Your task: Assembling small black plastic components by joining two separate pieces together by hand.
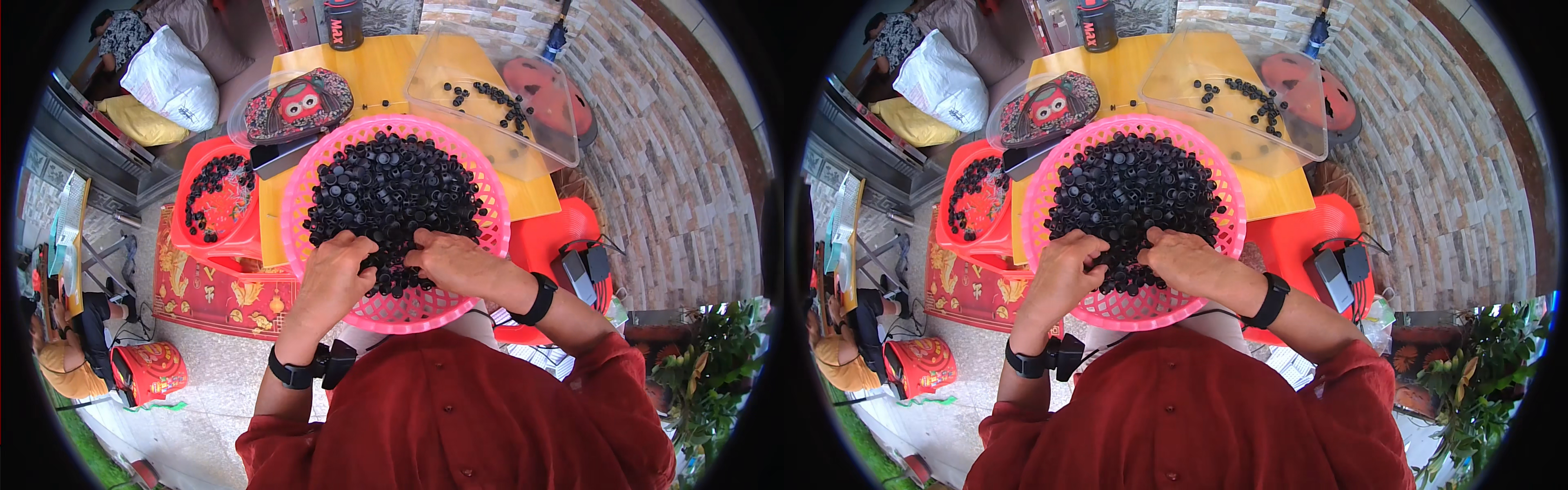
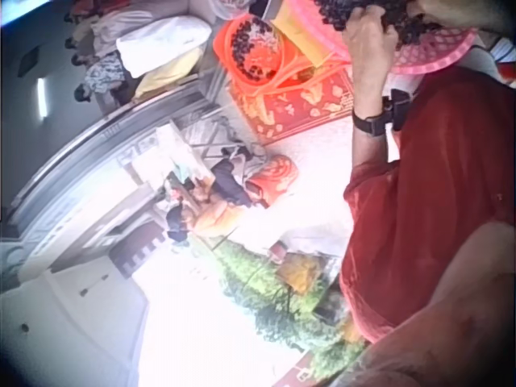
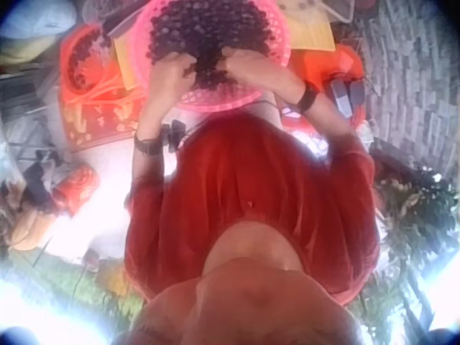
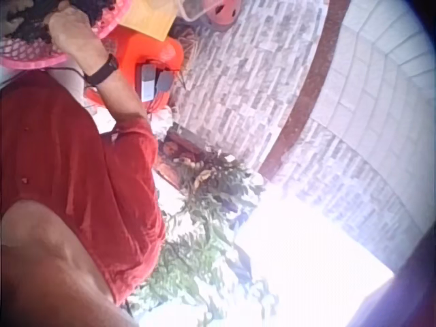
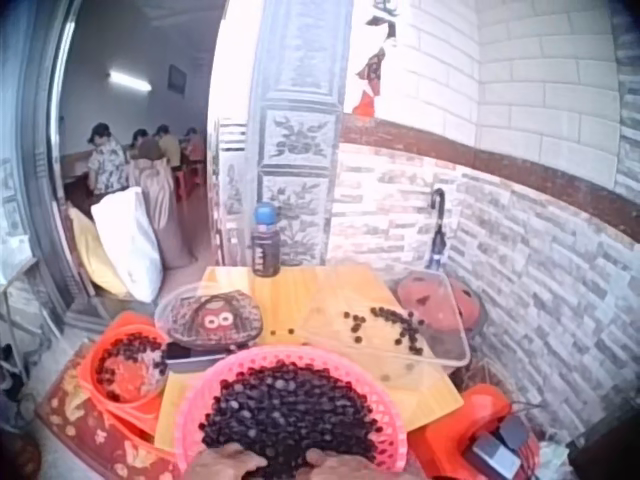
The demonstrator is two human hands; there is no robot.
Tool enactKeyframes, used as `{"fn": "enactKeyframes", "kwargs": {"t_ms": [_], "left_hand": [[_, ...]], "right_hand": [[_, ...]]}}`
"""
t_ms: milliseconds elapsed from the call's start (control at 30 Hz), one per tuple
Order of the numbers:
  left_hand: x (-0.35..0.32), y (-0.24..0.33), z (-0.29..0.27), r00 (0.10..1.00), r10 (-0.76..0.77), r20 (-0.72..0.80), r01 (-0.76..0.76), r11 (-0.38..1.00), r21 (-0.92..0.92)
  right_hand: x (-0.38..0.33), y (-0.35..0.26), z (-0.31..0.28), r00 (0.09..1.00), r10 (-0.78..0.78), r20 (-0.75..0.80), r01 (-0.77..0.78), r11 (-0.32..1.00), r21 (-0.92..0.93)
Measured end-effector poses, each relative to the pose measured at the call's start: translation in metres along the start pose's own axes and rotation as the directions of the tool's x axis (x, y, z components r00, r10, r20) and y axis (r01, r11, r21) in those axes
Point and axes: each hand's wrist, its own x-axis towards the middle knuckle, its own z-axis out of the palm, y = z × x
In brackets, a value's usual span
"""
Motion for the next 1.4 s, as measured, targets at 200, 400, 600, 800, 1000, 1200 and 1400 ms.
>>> {"fn": "enactKeyframes", "kwargs": {"t_ms": [200, 400, 600, 800, 1000, 1200, 1400], "left_hand": [[-0.002, -0.007, -0.011, 0.952, -0.131, -0.276, -0.006, 0.896, -0.444], [-0.002, -0.02, -0.006, 0.932, -0.203, -0.302, -0.025, 0.793, -0.609], [-0.003, -0.023, -0.004, 0.955, -0.123, -0.27, -0.086, 0.757, -0.647], [-0.003, -0.02, -0.008, 0.958, -0.098, -0.268, -0.098, 0.77, -0.631], [-0.004, -0.018, -0.007, 0.958, -0.134, -0.252, -0.058, 0.774, -0.631], [-0.004, -0.016, -0.016, 0.948, -0.318, 0.018, 0.156, 0.414, -0.897], [-0.004, -0.01, -0.018, 0.944, -0.326, 0.043, 0.179, 0.399, -0.899]], "right_hand": [[0.005, -0.016, -0.025, 0.976, 0.194, 0.093, -0.162, 0.947, -0.276], [0.014, 0.011, -0.005, 0.978, -0.078, -0.193, 0.059, 0.993, -0.103], [0.019, 0.005, -0.005, 0.992, 0.008, -0.129, -0.03, 0.985, -0.17], [0.02, 0.004, -0.006, 0.998, 0.0, -0.067, -0.014, 0.977, -0.213], [0.021, 0.003, -0.001, 0.998, -0.052, -0.037, 0.034, 0.921, -0.388], [0.032, 0.001, 0.0, 0.987, -0.125, 0.101, 0.159, 0.864, -0.479], [0.03, 0.008, 0.003, 0.983, -0.181, 0.043, 0.182, 0.887, -0.424]]}}
